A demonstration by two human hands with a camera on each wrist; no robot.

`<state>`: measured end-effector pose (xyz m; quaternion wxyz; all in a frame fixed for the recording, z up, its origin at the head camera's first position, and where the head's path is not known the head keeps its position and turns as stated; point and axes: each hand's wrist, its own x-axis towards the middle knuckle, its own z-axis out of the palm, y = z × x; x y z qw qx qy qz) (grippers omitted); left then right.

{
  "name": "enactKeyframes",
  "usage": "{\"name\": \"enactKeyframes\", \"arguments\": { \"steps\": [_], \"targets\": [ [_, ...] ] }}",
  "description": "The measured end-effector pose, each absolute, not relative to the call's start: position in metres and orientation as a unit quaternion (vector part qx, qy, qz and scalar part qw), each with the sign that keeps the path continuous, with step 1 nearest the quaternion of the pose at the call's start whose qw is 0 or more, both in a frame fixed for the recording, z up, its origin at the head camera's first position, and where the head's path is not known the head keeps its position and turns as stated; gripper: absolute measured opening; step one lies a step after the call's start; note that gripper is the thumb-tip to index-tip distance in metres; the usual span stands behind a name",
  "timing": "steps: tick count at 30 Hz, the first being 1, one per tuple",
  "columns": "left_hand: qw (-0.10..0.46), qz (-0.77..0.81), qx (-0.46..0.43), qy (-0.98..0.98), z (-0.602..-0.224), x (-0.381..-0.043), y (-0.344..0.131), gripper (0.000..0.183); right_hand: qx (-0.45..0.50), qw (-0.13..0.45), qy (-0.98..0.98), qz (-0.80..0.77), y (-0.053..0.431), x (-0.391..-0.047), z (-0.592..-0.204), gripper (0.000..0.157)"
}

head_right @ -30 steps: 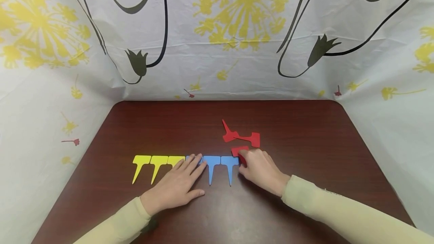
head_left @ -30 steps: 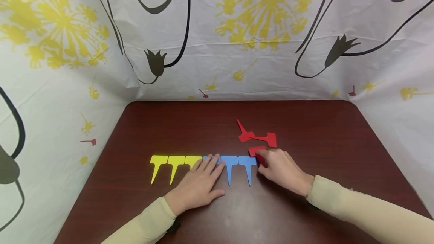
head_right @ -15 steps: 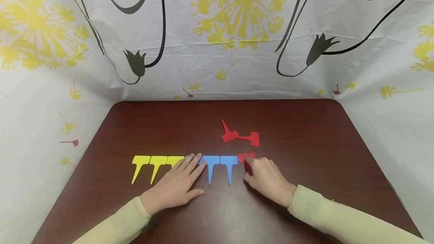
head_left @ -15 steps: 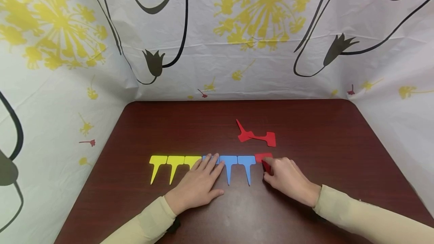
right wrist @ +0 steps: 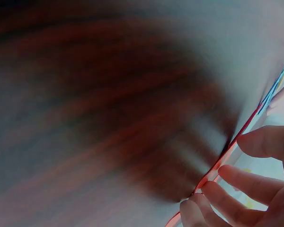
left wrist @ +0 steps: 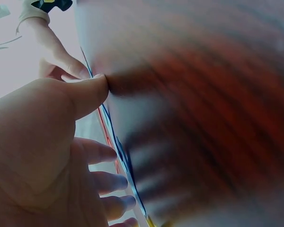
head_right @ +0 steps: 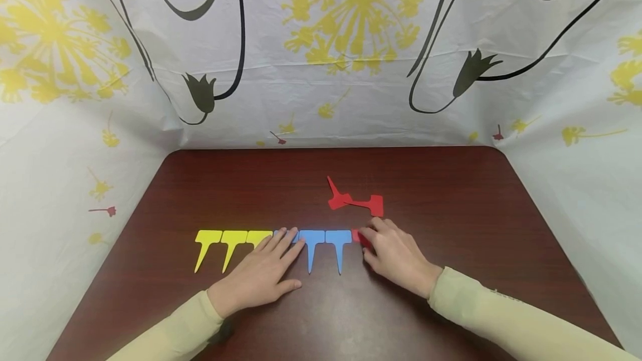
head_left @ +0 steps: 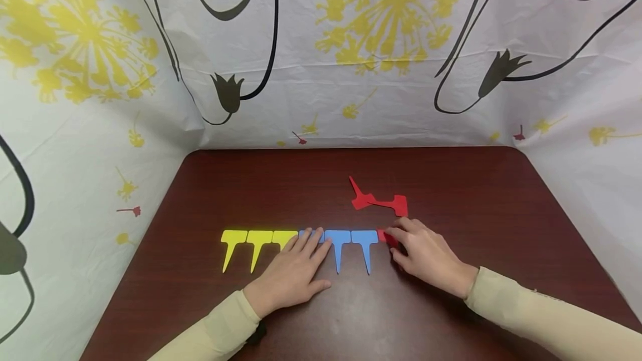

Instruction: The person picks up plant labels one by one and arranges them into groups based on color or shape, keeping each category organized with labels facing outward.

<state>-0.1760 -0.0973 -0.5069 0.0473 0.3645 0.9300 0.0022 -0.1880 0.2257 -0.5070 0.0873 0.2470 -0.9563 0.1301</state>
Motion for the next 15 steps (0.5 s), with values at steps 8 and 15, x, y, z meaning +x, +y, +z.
{"name": "enactKeyframes", "arguments": {
  "steps": [8, 15],
  "targets": [
    [0.051, 0.005, 0.361, 0.931, -0.506, -0.176, -0.098, 0.081, 0.230, 0.100, -0.961, 0.119, 0.221, -0.190, -0.511, 0.040],
    [0.049, 0.005, 0.362, 0.931, -0.508, -0.176, -0.098, 0.081, 0.223, 0.117, -0.962, 0.111, 0.217, -0.200, -0.513, 0.028]
  ]
}}
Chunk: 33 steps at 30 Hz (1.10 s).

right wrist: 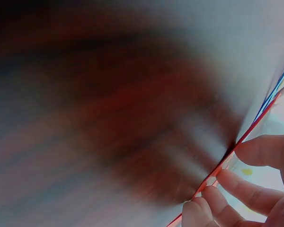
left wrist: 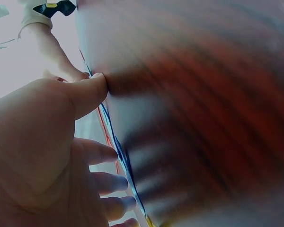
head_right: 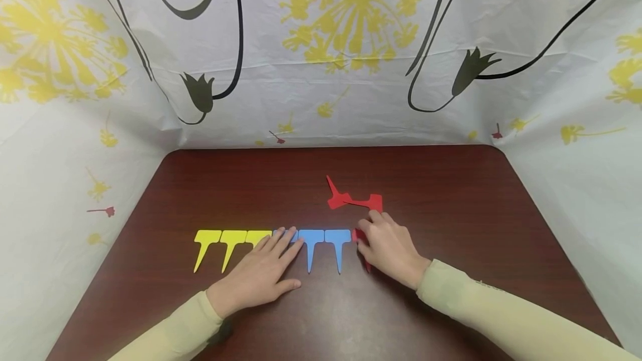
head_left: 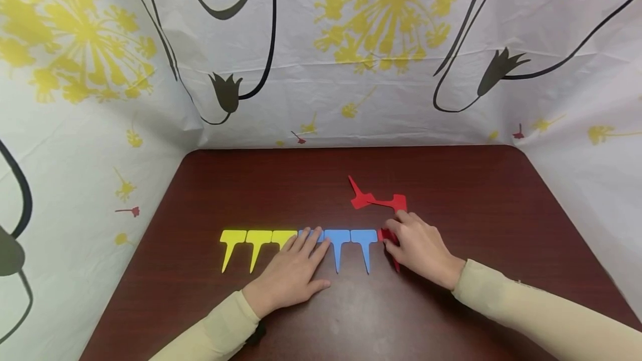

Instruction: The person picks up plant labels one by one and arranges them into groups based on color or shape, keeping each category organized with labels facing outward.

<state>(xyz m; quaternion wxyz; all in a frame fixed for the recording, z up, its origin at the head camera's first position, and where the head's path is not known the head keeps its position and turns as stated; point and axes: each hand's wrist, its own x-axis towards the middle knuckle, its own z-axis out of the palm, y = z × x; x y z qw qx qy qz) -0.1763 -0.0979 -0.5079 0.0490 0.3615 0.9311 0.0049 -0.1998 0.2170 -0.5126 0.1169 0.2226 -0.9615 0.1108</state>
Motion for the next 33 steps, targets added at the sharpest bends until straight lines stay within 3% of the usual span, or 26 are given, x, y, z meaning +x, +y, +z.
{"name": "enactKeyframes", "arguments": {
  "steps": [33],
  "targets": [
    [0.046, 0.012, 0.355, 0.934, -0.5129, -0.1774, -0.0993, 0.082, 0.220, 0.120, -0.963, 0.101, 0.2145, -0.2010, -0.5109, 0.030]
  ]
}}
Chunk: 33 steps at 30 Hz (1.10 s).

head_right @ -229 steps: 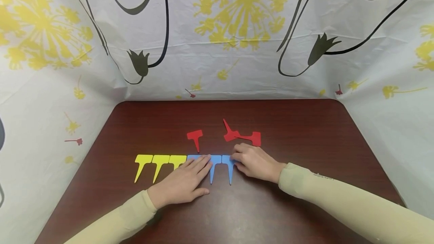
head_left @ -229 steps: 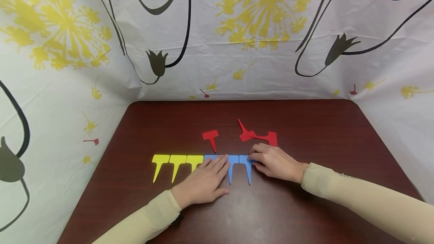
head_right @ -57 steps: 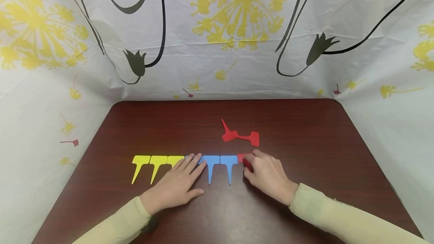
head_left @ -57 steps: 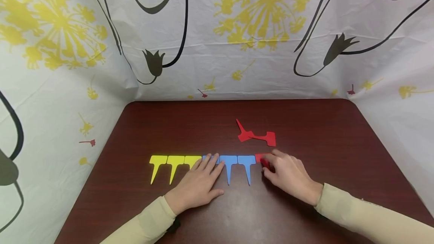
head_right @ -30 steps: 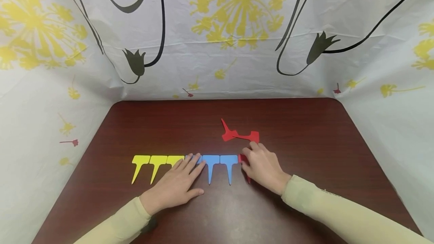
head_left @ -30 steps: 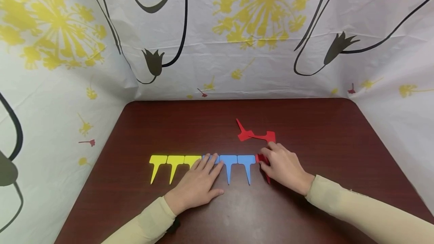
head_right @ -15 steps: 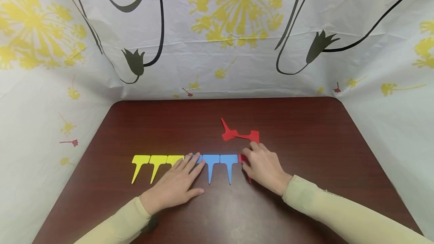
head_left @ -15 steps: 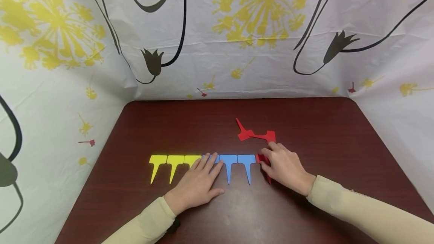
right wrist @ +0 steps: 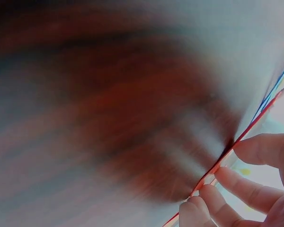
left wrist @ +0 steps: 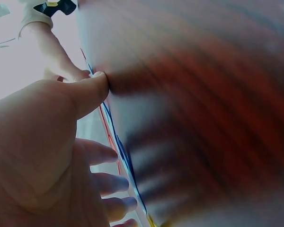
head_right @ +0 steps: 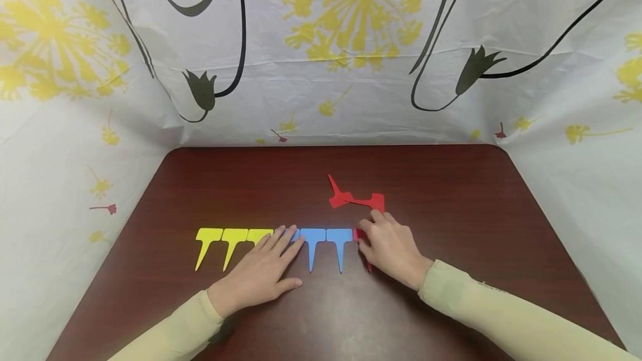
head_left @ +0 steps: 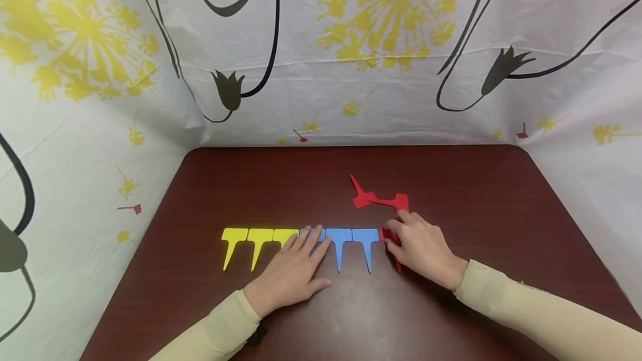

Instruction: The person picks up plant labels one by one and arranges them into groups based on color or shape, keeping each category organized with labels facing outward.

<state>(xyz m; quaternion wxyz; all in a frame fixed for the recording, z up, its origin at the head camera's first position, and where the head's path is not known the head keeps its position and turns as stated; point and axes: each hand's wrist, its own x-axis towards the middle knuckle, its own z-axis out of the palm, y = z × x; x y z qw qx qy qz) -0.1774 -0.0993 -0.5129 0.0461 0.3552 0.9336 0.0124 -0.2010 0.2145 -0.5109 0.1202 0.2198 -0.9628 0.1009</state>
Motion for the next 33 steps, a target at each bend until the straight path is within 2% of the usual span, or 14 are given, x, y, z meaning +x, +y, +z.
{"name": "enactKeyframes", "arguments": {
  "steps": [7, 13, 27, 33],
  "targets": [
    [0.035, 0.002, 0.360, 0.932, -0.511, -0.177, -0.098, 0.081, 0.219, 0.136, -0.960, 0.111, 0.211, -0.206, -0.506, 0.028],
    [0.034, 0.009, 0.361, 0.932, -0.509, -0.176, -0.098, 0.079, 0.212, 0.134, -0.960, 0.123, 0.206, -0.216, -0.500, 0.020],
    [0.038, 0.033, 0.345, 0.937, -0.507, -0.179, -0.112, 0.075, 0.172, 0.128, -0.960, 0.182, 0.185, -0.273, -0.485, 0.022],
    [0.041, 0.036, 0.343, 0.938, -0.510, -0.178, -0.113, 0.075, 0.153, 0.098, -0.966, 0.183, 0.175, -0.298, -0.483, 0.021]
  ]
}}
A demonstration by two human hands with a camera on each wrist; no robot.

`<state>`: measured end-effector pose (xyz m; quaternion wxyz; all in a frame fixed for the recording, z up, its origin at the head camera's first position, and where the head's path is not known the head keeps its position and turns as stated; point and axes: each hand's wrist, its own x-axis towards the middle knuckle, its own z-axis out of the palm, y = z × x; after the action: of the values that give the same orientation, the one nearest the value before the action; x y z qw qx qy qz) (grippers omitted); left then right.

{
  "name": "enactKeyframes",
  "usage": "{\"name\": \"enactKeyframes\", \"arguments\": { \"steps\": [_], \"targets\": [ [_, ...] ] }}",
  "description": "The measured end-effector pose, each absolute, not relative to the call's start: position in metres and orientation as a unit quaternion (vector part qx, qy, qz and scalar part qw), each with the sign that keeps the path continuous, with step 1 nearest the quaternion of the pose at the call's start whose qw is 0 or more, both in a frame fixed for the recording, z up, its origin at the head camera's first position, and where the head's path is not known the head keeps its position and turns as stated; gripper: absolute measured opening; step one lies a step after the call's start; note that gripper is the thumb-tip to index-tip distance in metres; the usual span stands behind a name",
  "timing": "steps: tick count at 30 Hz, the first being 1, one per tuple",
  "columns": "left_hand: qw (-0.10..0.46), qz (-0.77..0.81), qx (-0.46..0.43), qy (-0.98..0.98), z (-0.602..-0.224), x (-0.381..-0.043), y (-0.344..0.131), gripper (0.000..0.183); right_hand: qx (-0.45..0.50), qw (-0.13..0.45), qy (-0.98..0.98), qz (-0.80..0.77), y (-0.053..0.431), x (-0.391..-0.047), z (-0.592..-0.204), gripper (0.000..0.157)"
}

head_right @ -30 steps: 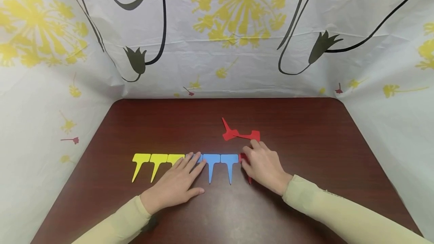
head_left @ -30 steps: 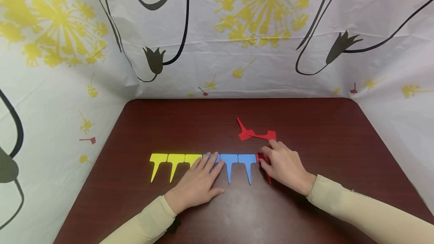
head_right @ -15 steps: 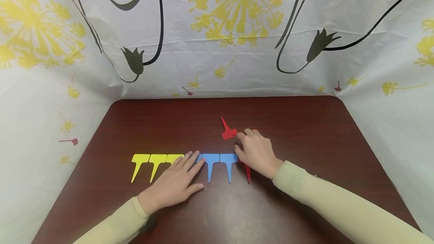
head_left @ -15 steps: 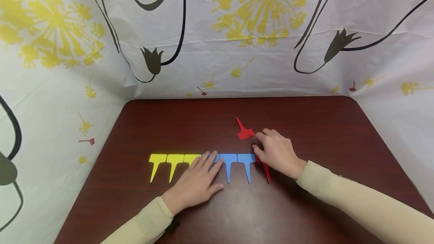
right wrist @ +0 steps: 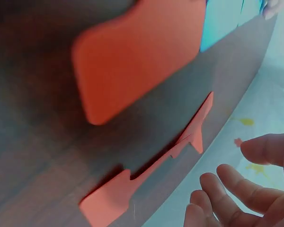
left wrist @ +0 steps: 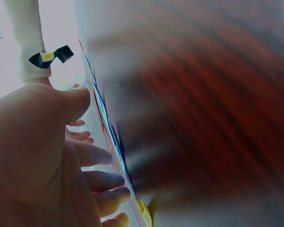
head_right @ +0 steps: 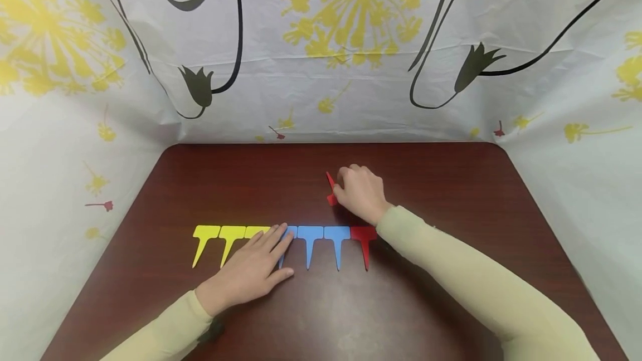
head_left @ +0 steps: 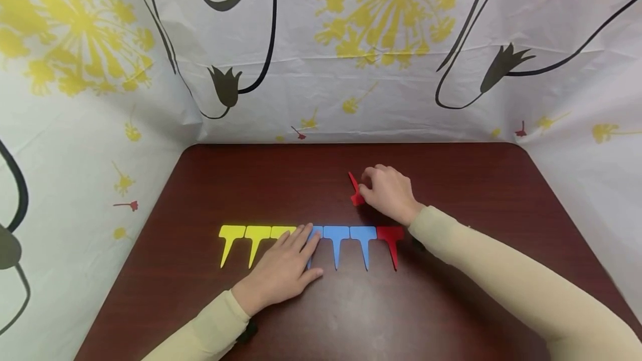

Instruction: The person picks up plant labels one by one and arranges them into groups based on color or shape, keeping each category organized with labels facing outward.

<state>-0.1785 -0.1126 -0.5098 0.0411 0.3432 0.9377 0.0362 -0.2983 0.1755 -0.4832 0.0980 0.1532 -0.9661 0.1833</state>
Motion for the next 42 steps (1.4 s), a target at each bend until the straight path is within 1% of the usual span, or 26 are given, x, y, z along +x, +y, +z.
{"name": "enactKeyframes", "arguments": {
  "steps": [8, 15, 18, 28, 37, 42],
  "targets": [
    [0.034, 0.034, 0.346, 0.937, -0.512, -0.180, -0.112, 0.075, 0.125, 0.058, -0.977, 0.166, 0.161, -0.324, -0.489, 0.018],
    [0.042, 0.040, 0.340, 0.938, -0.511, -0.178, -0.111, 0.075, 0.106, 0.038, -0.982, 0.153, 0.151, -0.337, -0.496, 0.038],
    [0.044, 0.039, 0.338, 0.939, -0.511, -0.177, -0.111, 0.075, 0.099, 0.031, -0.984, 0.146, 0.148, -0.340, -0.499, 0.041],
    [0.046, 0.028, 0.339, 0.939, -0.509, -0.177, -0.111, 0.075, 0.079, 0.013, -0.989, 0.124, 0.140, -0.341, -0.498, 0.036],
    [0.053, 0.019, 0.340, 0.939, -0.509, -0.178, -0.109, 0.075, 0.071, -0.004, -0.989, 0.133, 0.137, -0.342, -0.497, 0.036],
    [0.054, 0.014, 0.344, 0.937, -0.509, -0.179, -0.108, 0.076, 0.074, -0.010, -0.986, 0.150, 0.136, -0.342, -0.498, 0.039]
  ]
}}
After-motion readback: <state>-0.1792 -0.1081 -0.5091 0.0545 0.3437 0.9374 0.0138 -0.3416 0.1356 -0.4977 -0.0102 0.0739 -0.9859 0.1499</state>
